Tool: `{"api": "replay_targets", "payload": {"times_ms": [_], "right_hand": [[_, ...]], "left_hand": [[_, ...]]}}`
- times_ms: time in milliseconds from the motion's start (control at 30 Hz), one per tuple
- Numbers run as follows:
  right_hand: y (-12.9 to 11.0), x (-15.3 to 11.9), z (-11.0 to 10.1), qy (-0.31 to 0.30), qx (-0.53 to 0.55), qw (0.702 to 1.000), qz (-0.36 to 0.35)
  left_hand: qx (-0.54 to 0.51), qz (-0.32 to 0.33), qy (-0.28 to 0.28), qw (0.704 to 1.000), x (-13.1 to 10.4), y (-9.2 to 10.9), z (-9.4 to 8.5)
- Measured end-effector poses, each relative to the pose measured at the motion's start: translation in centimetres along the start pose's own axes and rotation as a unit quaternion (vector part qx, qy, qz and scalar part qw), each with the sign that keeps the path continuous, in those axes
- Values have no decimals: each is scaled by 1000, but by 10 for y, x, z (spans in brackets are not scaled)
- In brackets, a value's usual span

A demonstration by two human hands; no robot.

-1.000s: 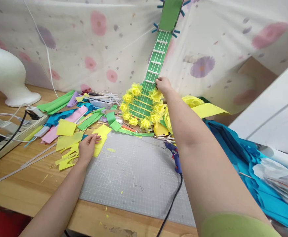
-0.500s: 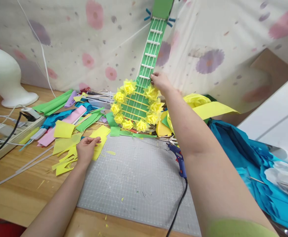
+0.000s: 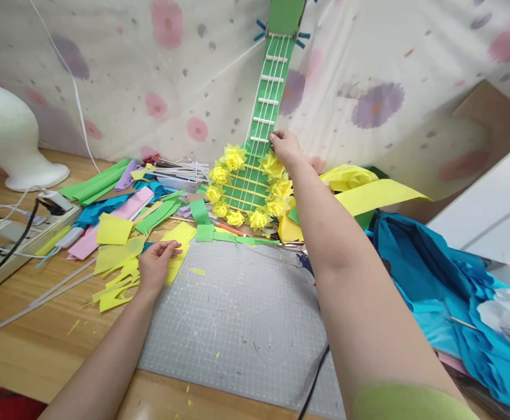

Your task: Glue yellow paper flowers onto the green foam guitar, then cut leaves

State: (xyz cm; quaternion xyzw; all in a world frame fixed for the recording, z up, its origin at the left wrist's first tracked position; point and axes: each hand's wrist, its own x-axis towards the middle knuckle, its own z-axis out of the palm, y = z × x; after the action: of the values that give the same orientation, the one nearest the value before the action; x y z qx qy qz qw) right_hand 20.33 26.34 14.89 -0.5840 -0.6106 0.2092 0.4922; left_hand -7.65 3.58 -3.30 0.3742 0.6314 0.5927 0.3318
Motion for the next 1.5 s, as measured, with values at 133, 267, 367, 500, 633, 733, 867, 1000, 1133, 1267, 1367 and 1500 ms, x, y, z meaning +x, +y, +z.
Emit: {"api": "replay_targets", "payload": {"times_ms": [133, 267, 367, 500, 633, 733, 867, 1000, 1133, 1267, 1367, 1500], "right_hand": [[1, -4, 2, 0, 5, 1000, -8], [6, -5, 2, -4, -10, 1000, -1], [11, -8, 0, -9, -21, 1000, -13], [10, -21, -6, 23, -66, 996, -54], [5, -61, -12, 109, -133, 980, -95], [10, -114, -9, 135, -154, 969, -140], [32, -195, 9, 91, -115, 974, -174], [58, -259, 23, 0, -82, 992, -96], [77, -295, 19, -67, -85, 994, 1], [92, -313, 11, -58, -89, 994, 37], [96, -317, 11, -66, -92, 993, 38], [94, -316, 13, -88, -105, 990, 41]], "left_hand": [[-28, -4, 17, 999, -1, 2, 1], [-30, -7, 45, 999, 0, 4, 2], [-24, 1, 30, 999, 1, 4, 1], [-35, 19, 8, 999, 3, 4, 0], [-59, 35, 7, 998, 4, 5, 0], [-69, 58, 14, 996, 3, 9, 0], [-84, 93, 28, 992, 1, 13, -4], [-72, 124, 70, 987, -3, 12, -11], [-24, 125, 55, 990, -8, 8, -12], [16, 120, 20, 992, -6, 8, -11], [118, 162, 38, 979, 2, 18, -10], [332, 209, -48, 919, 15, 38, 2]]}}
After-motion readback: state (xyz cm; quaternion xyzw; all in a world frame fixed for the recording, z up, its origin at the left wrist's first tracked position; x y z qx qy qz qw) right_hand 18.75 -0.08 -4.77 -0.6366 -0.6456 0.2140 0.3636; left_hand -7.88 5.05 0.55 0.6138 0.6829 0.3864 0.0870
